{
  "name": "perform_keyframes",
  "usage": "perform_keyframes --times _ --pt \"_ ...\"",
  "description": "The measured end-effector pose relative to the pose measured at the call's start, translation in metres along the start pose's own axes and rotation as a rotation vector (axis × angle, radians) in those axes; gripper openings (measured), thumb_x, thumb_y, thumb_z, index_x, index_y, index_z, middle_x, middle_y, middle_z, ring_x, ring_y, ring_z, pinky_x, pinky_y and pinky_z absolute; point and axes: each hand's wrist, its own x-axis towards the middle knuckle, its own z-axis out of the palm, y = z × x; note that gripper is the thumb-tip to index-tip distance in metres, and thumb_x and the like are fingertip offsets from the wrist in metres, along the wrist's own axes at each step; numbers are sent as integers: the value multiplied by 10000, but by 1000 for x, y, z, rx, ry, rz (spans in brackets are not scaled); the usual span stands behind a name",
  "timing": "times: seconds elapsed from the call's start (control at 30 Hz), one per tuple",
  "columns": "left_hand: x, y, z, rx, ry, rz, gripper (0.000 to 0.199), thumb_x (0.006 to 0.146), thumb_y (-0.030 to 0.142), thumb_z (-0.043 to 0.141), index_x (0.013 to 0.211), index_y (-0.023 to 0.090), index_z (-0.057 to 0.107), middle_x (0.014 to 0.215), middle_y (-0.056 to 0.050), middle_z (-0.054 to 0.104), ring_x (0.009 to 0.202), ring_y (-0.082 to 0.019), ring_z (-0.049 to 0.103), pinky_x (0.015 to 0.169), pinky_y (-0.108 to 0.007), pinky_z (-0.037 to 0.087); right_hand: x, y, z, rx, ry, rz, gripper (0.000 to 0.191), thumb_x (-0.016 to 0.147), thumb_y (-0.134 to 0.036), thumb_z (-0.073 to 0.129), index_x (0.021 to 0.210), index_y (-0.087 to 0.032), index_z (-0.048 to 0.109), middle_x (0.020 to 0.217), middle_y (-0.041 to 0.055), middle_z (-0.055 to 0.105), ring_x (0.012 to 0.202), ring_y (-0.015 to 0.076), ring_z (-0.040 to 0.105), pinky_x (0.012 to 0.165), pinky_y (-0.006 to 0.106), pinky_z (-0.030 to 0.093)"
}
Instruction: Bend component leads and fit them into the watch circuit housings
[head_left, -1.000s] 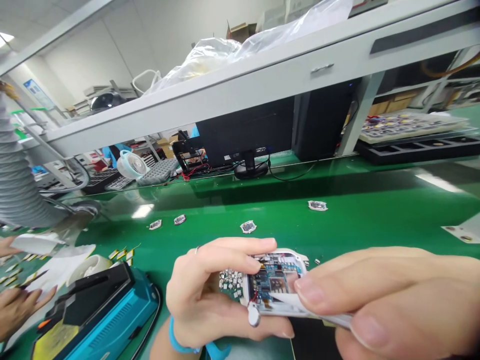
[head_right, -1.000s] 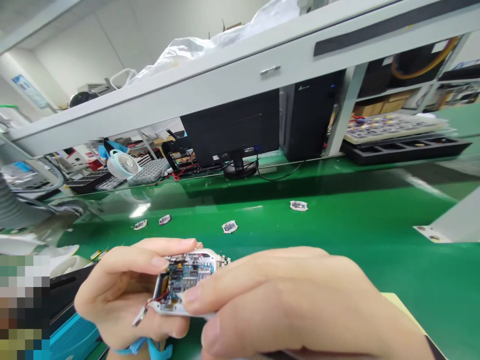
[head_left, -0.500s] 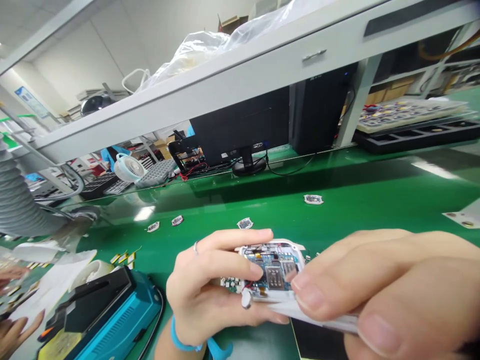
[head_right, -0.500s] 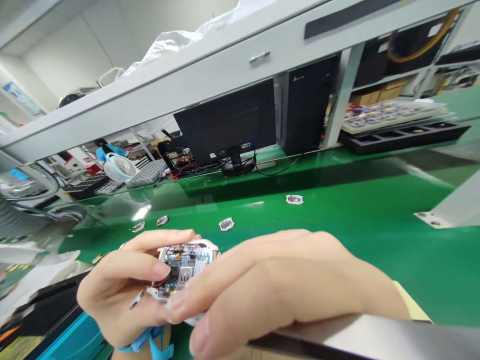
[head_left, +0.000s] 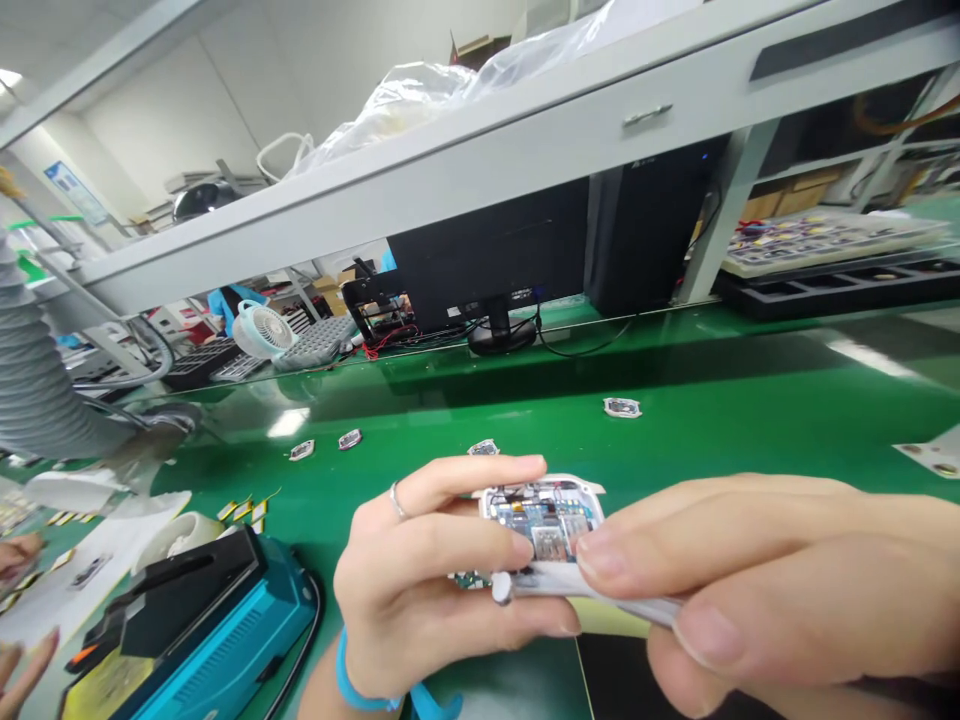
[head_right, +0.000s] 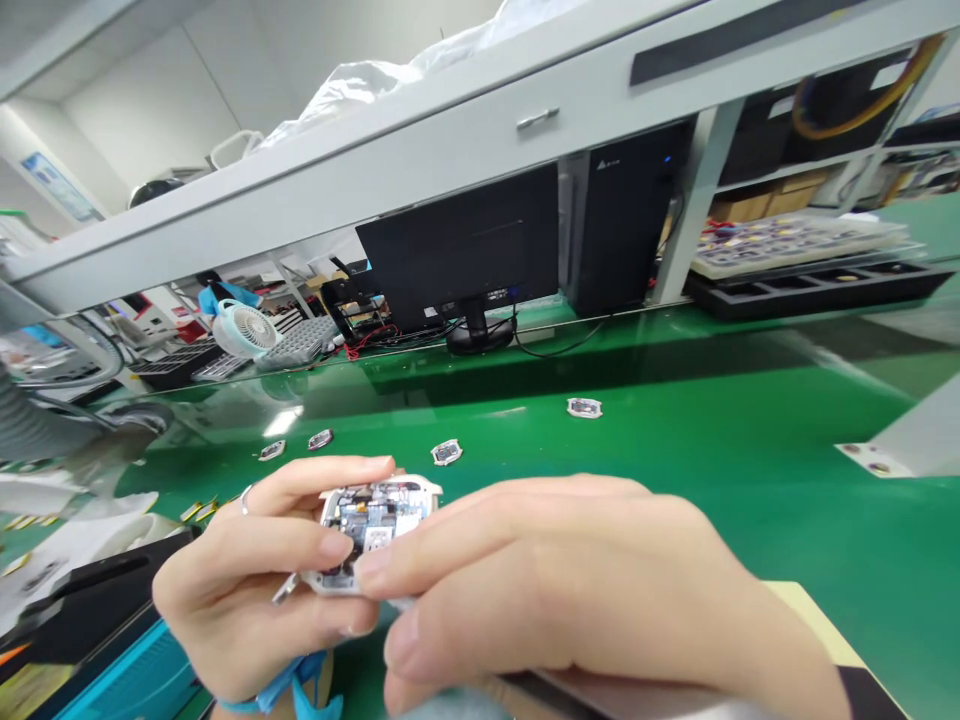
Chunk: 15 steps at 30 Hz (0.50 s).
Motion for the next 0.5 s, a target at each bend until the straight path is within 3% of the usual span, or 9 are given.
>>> perform_keyframes --times 0.07,0.2,0.3,0.4,0.5 --pt "1 -1 1 1 -3 -11 207 649 241 711 787 142 594 1029 -88 636 815 -195 652 629 -259 570 -3 5 -3 17 -31 -90 311 772 -527 506 806 -263 667 976 24 650 856 190 634 767 236 541" --pt "1 -3 3 38 36 -46 216 642 273 715 785 155 604 977 -71 664 845 -192 644 710 -279 560 1 -9 4 -1 162 181 299 750 -532 533 792 -271 672 882 23 675 818 204 641 720 282 559" --pt "0 -4 4 36 57 -79 219 634 281 720 776 159 605 967 -62 667 849 -190 642 724 -283 556 6 -21 10 -5 227 268 311 748 -539 530 789 -268 677 857 32 680 784 212 645 698 306 561" --pt "-1 -4 5 21 67 -103 215 629 277 724 763 158 605 958 -53 669 843 -179 641 720 -268 553 7 -16 9 -26 205 227 302 756 -531 526 780 -271 679 847 28 682 766 204 649 672 289 561" --pt "-1 -3 5 11 64 -97 219 629 285 722 762 153 609 957 -56 670 840 -177 642 703 -254 552 3 0 3 -54 118 33 284 763 -515 530 781 -272 675 920 18 668 791 182 647 671 241 559"
